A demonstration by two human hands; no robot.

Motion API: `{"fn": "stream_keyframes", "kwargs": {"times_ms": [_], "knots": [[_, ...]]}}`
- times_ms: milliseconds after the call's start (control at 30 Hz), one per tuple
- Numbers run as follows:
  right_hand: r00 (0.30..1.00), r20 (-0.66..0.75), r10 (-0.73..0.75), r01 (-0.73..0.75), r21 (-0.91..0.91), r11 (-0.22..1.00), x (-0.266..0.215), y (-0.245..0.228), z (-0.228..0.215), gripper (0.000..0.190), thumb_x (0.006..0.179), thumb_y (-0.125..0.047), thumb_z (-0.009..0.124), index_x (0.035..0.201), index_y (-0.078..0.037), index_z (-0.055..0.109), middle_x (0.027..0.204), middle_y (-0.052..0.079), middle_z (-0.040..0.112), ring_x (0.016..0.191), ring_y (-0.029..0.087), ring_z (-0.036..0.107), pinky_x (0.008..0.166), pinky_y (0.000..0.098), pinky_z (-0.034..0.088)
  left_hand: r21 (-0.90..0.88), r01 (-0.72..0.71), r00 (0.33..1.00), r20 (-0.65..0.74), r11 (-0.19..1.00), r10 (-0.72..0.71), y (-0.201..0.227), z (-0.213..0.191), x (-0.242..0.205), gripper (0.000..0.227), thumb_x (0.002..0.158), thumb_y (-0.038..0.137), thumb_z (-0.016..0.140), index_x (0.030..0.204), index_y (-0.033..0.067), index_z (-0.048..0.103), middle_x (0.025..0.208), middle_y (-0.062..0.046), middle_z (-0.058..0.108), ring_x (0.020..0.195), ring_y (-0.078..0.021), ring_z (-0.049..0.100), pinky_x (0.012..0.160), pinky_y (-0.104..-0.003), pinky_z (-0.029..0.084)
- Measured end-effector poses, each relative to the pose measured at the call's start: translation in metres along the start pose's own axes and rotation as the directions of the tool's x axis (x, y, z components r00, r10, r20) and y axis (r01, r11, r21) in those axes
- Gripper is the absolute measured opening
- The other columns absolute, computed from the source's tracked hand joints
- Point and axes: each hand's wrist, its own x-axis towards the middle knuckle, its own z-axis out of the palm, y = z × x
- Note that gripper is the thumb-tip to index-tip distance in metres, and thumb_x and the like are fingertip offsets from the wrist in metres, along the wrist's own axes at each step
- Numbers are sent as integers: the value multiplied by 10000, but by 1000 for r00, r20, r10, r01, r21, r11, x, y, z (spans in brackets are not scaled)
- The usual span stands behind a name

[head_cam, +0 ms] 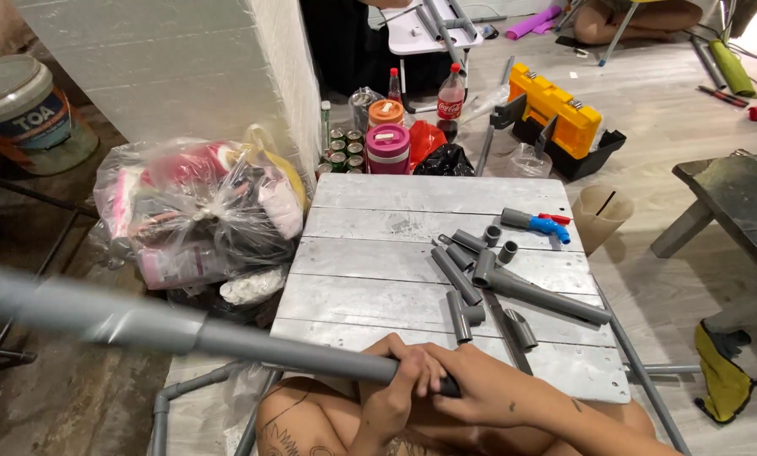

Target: Assembling a structure using PVC pipes and various plastic connectors on a low wooden table while sitting on the floor.

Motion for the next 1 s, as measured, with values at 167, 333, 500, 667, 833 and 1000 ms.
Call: {"fn": "stream_keyframes", "kwargs": {"times_ms": [167,333,500,667,833,1000], "knots": [[993,-97,-73,28,-401,916,9,33,12,543,713,-204,611,1251,-214,540,787,118,746,669,454,662,574,507,482,-187,-246,959,91,951,266,44,-7,4,212,927,96,651,790,42,499,593,-60,522,615,-241,583,717,-401,474],[869,-333,-366,55,-671,740,15,30,1,422,1023,-435,562,709,-165,481,587,-3,645,450,302,602,382,458,417,-568,-517,823,-124,640,555,74,-31,-7,197,895,79,622,803,145,461,573,65,520,466,-113,482,526,-304,355],[900,-374,-224,-100,-677,729,7,73,-8,390,989,-434,585,698,-196,482,574,-22,638,496,310,608,405,459,396,-608,-550,798,-181,572,574,70,-63,-19,136,968,118,684,978,156,554,635,82,592,486,-79,535,554,-238,408],[935,-351,40,-280,-667,690,-7,96,-29,280,909,-453,585,721,-250,536,601,-12,671,577,349,636,467,494,444,-587,-572,789,-204,573,579,66,-75,-24,53,982,161,608,1015,147,568,680,81,548,549,-106,493,597,-261,381],[967,-85,240,-239,-628,740,-19,90,-61,99,688,-287,654,652,-253,568,590,-32,640,651,243,617,611,423,443,-473,-616,771,-201,630,604,66,-84,-24,88,989,166,581,1072,170,553,713,81,530,567,-106,499,698,-301,381],[868,-306,392,-491,-652,578,-21,131,-110,66,665,-324,666,732,-321,670,658,-64,714,699,202,672,689,372,540,-350,-694,720,-357,629,595,88,-107,4,69,1023,138,489,1024,197,525,607,133,424,484,-36,390,596,-227,354]]}}
